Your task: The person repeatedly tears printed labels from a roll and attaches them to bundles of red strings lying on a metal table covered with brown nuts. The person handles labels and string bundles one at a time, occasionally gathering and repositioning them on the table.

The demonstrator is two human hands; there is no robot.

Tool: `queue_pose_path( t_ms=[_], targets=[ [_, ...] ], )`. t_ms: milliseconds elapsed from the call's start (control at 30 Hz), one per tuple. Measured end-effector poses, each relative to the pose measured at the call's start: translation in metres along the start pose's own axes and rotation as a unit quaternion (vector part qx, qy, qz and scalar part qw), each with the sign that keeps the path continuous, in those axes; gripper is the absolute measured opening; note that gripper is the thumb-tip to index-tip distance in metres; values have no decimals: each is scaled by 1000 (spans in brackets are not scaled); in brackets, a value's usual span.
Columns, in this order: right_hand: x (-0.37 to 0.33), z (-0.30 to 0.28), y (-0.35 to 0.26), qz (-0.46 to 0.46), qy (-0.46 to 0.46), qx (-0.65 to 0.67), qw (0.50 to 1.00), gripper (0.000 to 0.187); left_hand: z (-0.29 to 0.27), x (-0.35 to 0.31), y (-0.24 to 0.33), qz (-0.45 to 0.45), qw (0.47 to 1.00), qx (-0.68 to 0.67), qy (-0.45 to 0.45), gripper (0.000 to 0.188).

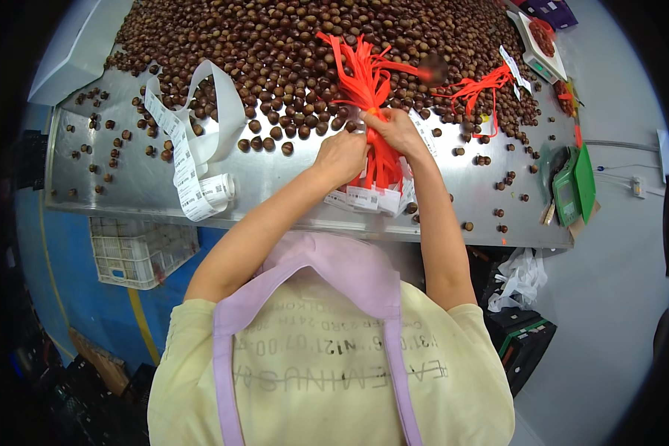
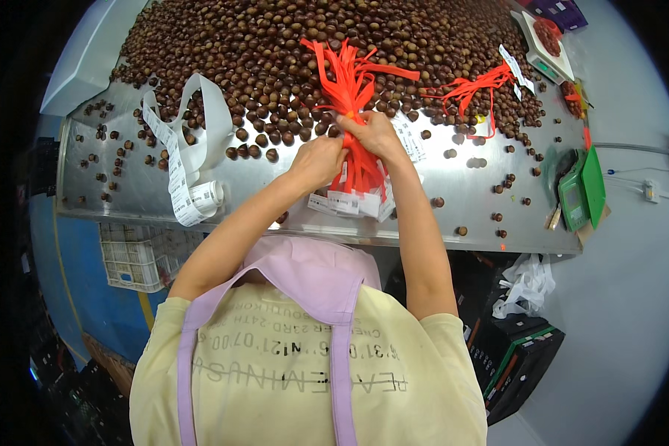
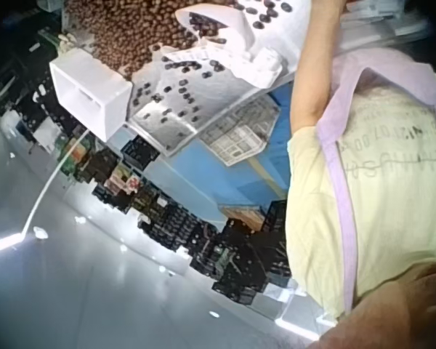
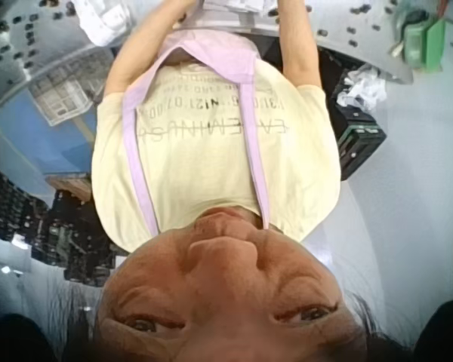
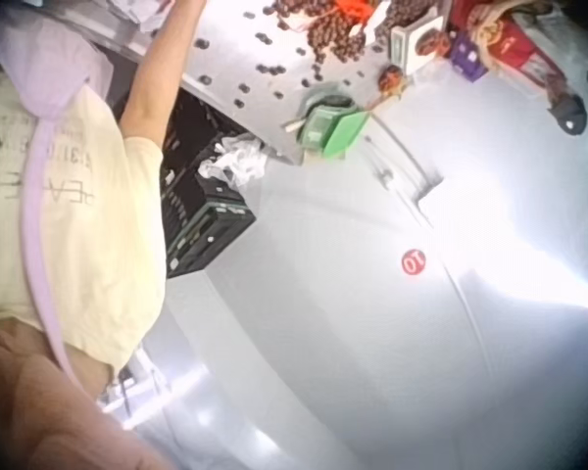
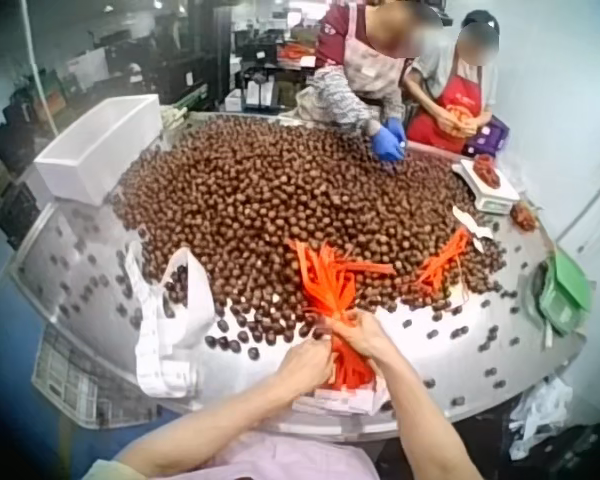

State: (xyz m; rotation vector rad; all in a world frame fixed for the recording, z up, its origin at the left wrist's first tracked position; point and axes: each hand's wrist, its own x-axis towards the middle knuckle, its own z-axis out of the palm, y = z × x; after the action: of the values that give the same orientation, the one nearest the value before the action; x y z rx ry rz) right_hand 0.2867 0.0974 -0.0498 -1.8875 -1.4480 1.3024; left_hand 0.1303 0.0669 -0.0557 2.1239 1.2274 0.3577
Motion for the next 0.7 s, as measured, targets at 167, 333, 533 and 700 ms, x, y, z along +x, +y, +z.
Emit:
queue_pose_path(
  t_ms=[167, 333, 533, 700],
  targets=[
    [-14, -5, -19, -102, 26, 145, 984, 29, -26, -11, 14, 87, 986, 73, 121, 20],
    [-41, -38, -77, -148, 25, 221, 964, 23, -78, -9, 32, 134, 972, 78, 177, 15],
    [-47, -53, -103, -236, 119, 241, 934, 28, -93, -22, 28, 148, 975, 107, 129, 15],
    [-61, -58, -121, -256, 125, 261, 922, 31, -101, -27, 8, 218, 963, 29, 156, 34]
  ],
)
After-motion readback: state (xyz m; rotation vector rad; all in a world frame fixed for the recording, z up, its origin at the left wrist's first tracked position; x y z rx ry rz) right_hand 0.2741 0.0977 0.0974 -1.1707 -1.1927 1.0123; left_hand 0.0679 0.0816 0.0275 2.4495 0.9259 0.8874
